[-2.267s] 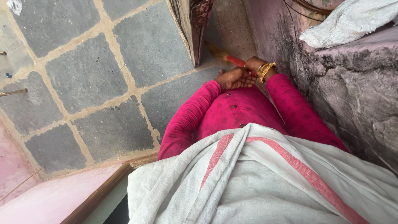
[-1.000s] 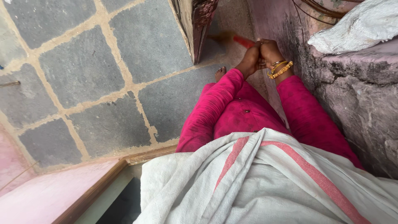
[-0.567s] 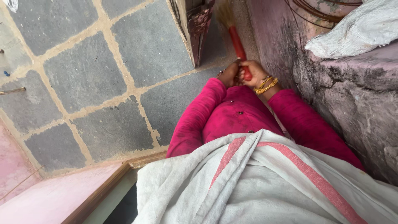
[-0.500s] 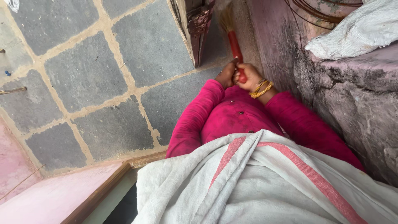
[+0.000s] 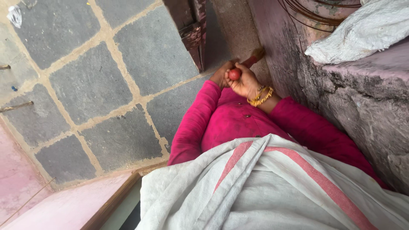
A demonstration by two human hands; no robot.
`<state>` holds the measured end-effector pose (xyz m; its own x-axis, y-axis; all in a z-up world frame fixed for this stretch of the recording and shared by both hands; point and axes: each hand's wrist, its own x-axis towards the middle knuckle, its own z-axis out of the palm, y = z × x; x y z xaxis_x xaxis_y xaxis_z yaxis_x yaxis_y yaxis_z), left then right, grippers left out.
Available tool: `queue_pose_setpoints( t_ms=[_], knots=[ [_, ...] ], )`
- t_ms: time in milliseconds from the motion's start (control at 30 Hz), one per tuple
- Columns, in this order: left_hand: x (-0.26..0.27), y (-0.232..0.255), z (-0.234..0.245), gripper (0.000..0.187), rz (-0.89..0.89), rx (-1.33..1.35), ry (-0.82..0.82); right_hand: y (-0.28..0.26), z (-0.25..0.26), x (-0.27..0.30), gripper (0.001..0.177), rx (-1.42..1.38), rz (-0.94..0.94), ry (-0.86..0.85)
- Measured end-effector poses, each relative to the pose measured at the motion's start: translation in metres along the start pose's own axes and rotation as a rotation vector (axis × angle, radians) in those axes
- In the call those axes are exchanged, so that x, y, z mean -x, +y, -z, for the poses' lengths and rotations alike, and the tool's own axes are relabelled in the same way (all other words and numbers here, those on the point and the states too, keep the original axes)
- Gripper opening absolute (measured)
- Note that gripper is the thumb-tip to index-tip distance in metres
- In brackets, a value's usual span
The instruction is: The person sweeps the floor near a doorway and a wall using a handheld broom, clearing debris and moving a plastic bag aside.
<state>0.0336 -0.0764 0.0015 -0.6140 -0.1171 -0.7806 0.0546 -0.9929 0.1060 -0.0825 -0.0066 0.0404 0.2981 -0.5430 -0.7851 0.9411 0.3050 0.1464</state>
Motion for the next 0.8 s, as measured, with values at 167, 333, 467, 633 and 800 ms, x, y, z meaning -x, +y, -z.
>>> queue_pose_setpoints(
  t_ms=[167, 333, 467, 633, 800],
  knots=[
    [0.025, 0.004, -0.036, 0.055, -0.04, -0.024, 0.076, -0.047, 0.027, -0.039, 0.023, 0.226, -0.118, -0.151],
    [-0.003, -0.015, -0.016, 0.047, -0.097, 0.066, 0.049, -0.054, 0.026, -0.036, 0.024, 0.393, -0.094, -0.044],
    [-0.034, -0.032, 0.019, 0.045, -0.141, 0.095, 0.012, -0.055, 0.025, -0.034, 0.031, 0.583, -0.124, 0.002],
    [-0.029, -0.046, 0.028, 0.041, -0.244, 0.046, 0.119, -0.043, 0.03, -0.037, 0.031, 0.808, -0.066, 0.02],
    [-0.02, -0.051, 0.021, 0.047, -0.253, 0.098, 0.075, -0.033, 0.026, -0.014, 0.026, 0.854, 0.056, 0.034]
  ],
)
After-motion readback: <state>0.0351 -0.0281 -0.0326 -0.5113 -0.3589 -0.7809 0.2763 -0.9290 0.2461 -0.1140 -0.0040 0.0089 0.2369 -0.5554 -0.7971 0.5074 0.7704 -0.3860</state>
